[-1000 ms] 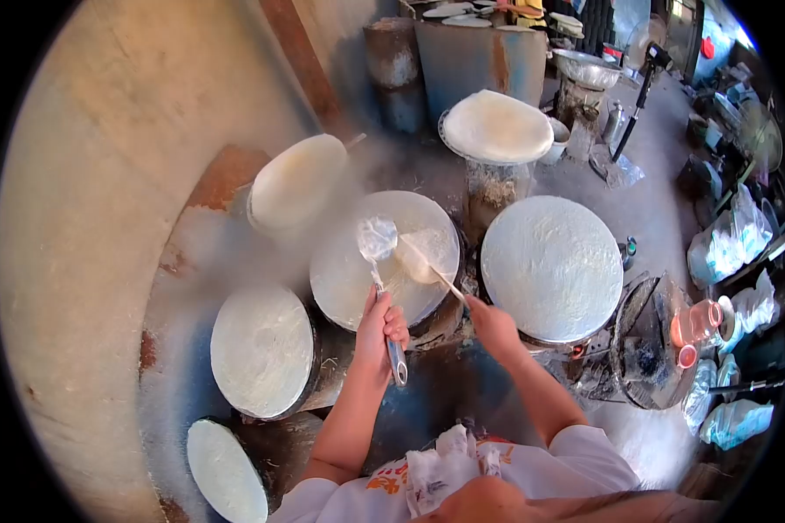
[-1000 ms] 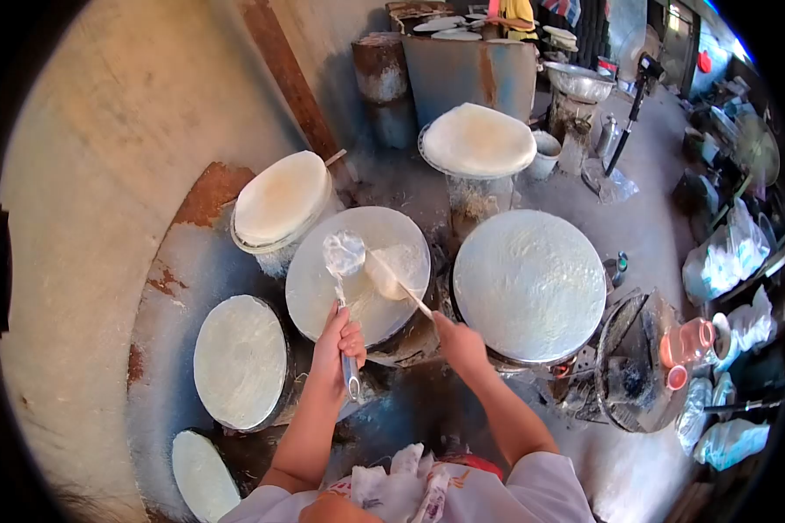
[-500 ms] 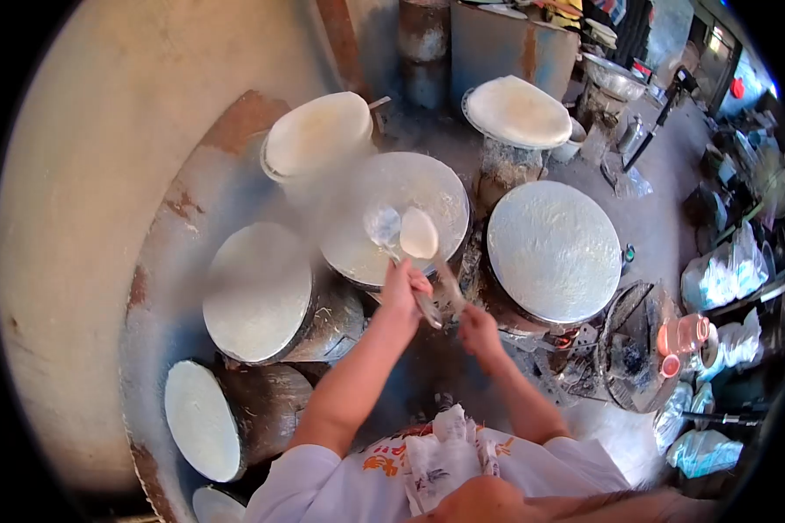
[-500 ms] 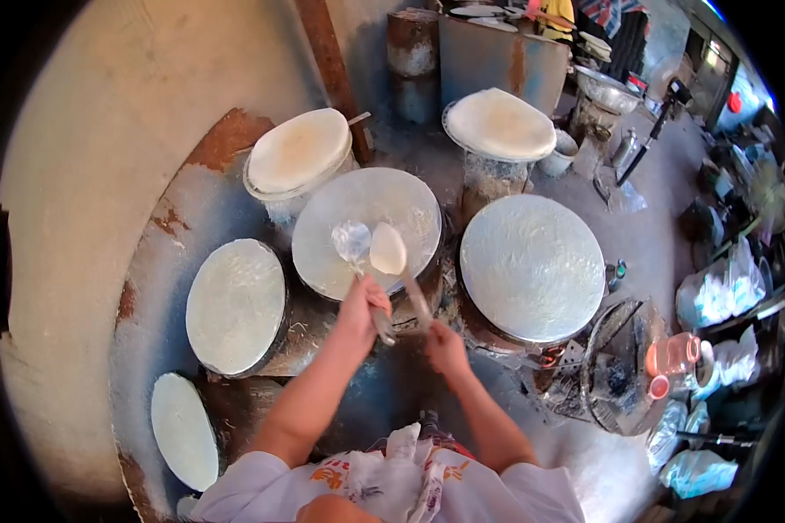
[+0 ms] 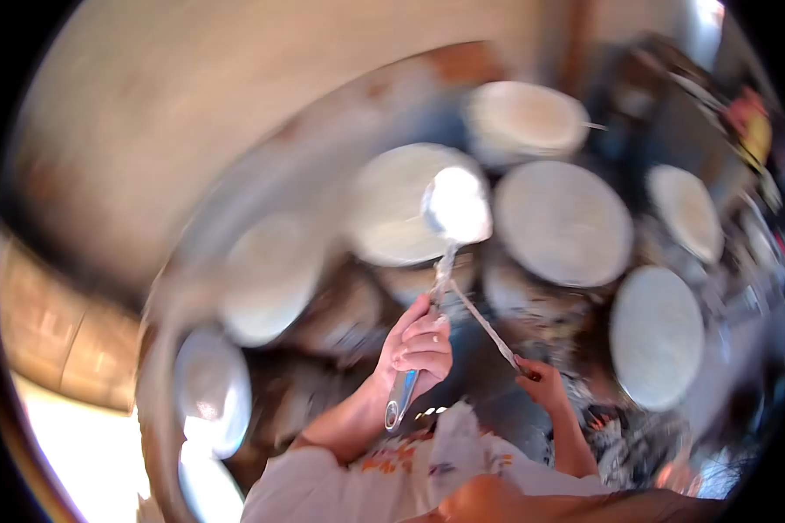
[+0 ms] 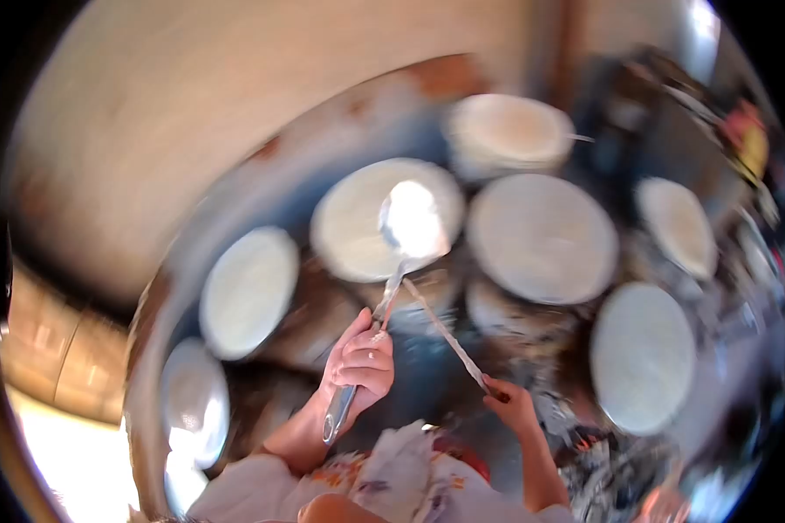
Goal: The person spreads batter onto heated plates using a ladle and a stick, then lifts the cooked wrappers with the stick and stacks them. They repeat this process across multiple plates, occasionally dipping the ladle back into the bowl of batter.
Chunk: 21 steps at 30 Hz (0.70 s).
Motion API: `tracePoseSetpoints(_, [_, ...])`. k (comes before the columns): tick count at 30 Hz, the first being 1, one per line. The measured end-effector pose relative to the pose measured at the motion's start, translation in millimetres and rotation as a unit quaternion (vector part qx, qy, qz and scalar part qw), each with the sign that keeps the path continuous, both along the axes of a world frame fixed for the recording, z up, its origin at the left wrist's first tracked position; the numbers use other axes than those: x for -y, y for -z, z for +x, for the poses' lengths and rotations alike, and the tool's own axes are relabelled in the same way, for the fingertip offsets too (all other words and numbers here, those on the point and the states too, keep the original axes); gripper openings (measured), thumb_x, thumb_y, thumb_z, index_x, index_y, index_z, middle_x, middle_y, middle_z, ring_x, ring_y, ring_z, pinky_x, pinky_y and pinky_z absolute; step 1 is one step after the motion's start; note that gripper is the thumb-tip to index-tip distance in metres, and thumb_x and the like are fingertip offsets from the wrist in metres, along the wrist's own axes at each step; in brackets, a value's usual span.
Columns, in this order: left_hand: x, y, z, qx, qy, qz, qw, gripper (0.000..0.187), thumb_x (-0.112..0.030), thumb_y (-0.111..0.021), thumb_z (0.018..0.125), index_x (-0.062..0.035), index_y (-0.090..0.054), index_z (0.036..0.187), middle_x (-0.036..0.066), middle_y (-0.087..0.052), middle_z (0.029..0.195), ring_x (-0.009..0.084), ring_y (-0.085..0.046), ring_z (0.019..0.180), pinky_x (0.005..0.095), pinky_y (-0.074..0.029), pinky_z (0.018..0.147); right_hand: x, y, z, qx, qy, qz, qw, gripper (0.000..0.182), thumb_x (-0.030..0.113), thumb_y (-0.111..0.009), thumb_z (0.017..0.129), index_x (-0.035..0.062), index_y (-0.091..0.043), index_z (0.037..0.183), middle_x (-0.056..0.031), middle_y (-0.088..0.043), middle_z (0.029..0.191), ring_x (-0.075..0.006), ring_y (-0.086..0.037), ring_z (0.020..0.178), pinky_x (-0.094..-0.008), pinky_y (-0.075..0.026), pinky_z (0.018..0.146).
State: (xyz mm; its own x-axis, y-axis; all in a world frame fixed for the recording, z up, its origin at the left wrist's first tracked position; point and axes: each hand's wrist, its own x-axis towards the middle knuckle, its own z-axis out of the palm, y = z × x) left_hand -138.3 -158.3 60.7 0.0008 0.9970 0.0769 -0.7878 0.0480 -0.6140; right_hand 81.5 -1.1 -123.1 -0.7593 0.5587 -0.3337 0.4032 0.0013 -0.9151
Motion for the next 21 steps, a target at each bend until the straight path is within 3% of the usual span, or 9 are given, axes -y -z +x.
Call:
tracePoseSetpoints(2, [74,-21,-7,-0.077,-0.100,-0.015,0.992,0.047,-0.033,-0.046,0.096,-0.0103,-0.036,0.056,-0.002,-0.036,0.045,0.0078,-0.039,0.032,0.0206,-0.038,0.031,50,-6,-52,-0.045,-0.057,-0.170,0.983,0.046,0.002,-0.062,0.082,0.0101,-0.054,0.127,0.0026,-0.044,0.062,-0.0060,-0.037,0.046,-0.0247,-0.033,0.040])
tracePoseSetpoints(7, [224,-16,-64,-0.270,-0.293,-0.163,0.903,0.044,-0.037,-0.043,0.097,-0.0133,-0.035,0.061,-0.005,-0.034,0.047,0.0050,-0.037,0.036,0.0192,-0.034,0.034,167,-1,-215,-0.116,-0.229,-0.173,0.951,0.046,0.003,-0.062,0.083,0.0106,-0.052,0.128,0.0023,-0.046,0.066,-0.0054,-0.041,0.045,-0.0231,-0.032,0.038])
tracePoseSetpoints(11, [321,46,-154,-0.152,-0.383,-0.291,0.863,0.039,-0.031,-0.044,0.098,-0.0125,-0.036,0.064,-0.005,-0.032,0.052,0.0069,-0.033,0.042,0.0201,-0.033,0.039,286,19,-326,-0.153,-0.265,-0.194,0.932,0.040,-0.001,-0.055,0.083,0.0058,-0.056,0.122,-0.0039,-0.056,0.070,-0.0111,-0.054,0.051,-0.0238,-0.049,0.045])
tracePoseSetpoints(13, [361,97,-179,-0.153,-0.433,-0.398,0.794,0.039,-0.031,-0.048,0.096,-0.0121,-0.036,0.064,-0.003,-0.032,0.051,0.0083,-0.034,0.043,0.0222,-0.034,0.039,328,27,-353,-0.172,-0.301,-0.143,0.927,0.033,-0.003,-0.057,0.078,0.0013,-0.062,0.111,-0.0059,-0.058,0.070,-0.0126,-0.059,0.062,-0.0259,-0.047,0.043])
tracePoseSetpoints(15, [384,128,-184,-0.117,-0.450,-0.328,0.822,0.039,-0.032,-0.049,0.095,-0.0122,-0.037,0.064,-0.003,-0.033,0.052,0.0081,-0.034,0.043,0.0224,-0.034,0.039,355,46,-364,-0.177,-0.351,-0.065,0.917,0.032,-0.004,-0.055,0.074,-0.0039,-0.062,0.106,-0.0088,-0.060,0.073,-0.0153,-0.060,0.059,-0.0288,-0.047,0.043])
tracePoseSetpoints(16, [390,144,-186,-0.114,-0.461,-0.330,0.816,0.039,-0.033,-0.049,0.095,-0.0123,-0.038,0.064,-0.003,-0.032,0.052,0.0081,-0.034,0.043,0.0222,-0.033,0.039,379,98,-372,-0.265,-0.302,0.047,0.914,0.032,-0.004,-0.057,0.071,-0.0048,-0.063,0.103,-0.0129,-0.060,0.068,-0.0185,-0.062,0.061,-0.0317,-0.046,0.047])
tracePoseSetpoints(17, [396,155,-188,-0.113,-0.472,-0.335,0.808,0.039,-0.034,-0.049,0.095,-0.0125,-0.039,0.064,-0.003,-0.032,0.052,0.0081,-0.034,0.043,0.0219,-0.033,0.039,384,91,-374,-0.337,-0.277,0.099,0.894,0.033,-0.005,-0.056,0.068,-0.0047,-0.064,0.100,-0.0171,-0.060,0.068,-0.0215,-0.060,0.056,-0.0335,-0.046,0.049])
tracePoseSetpoints(19, [406,159,-196,-0.106,-0.476,-0.350,0.800,0.031,-0.033,-0.052,0.094,-0.0142,-0.045,0.071,-0.004,-0.033,0.056,0.0068,-0.035,0.043,0.0212,-0.034,0.039,396,46,-384,-0.246,-0.364,0.076,0.895,0.037,-0.006,-0.056,0.066,-0.0046,-0.063,0.102,-0.0199,-0.060,0.076,-0.0273,-0.060,0.067,-0.0364,-0.047,0.062])
tracePoseSetpoints(21, [417,164,-203,-0.101,-0.494,-0.356,0.787,0.026,-0.032,-0.054,0.093,-0.0155,-0.047,0.075,-0.005,-0.034,0.058,0.0061,-0.035,0.044,0.0208,-0.035,0.039,420,48,-406,-0.297,-0.330,0.137,0.886,0.036,-0.005,-0.056,0.067,-0.0044,-0.062,0.102,-0.0206,-0.058,0.087,-0.0338,-0.056,0.082,-0.0397,-0.044,0.072])
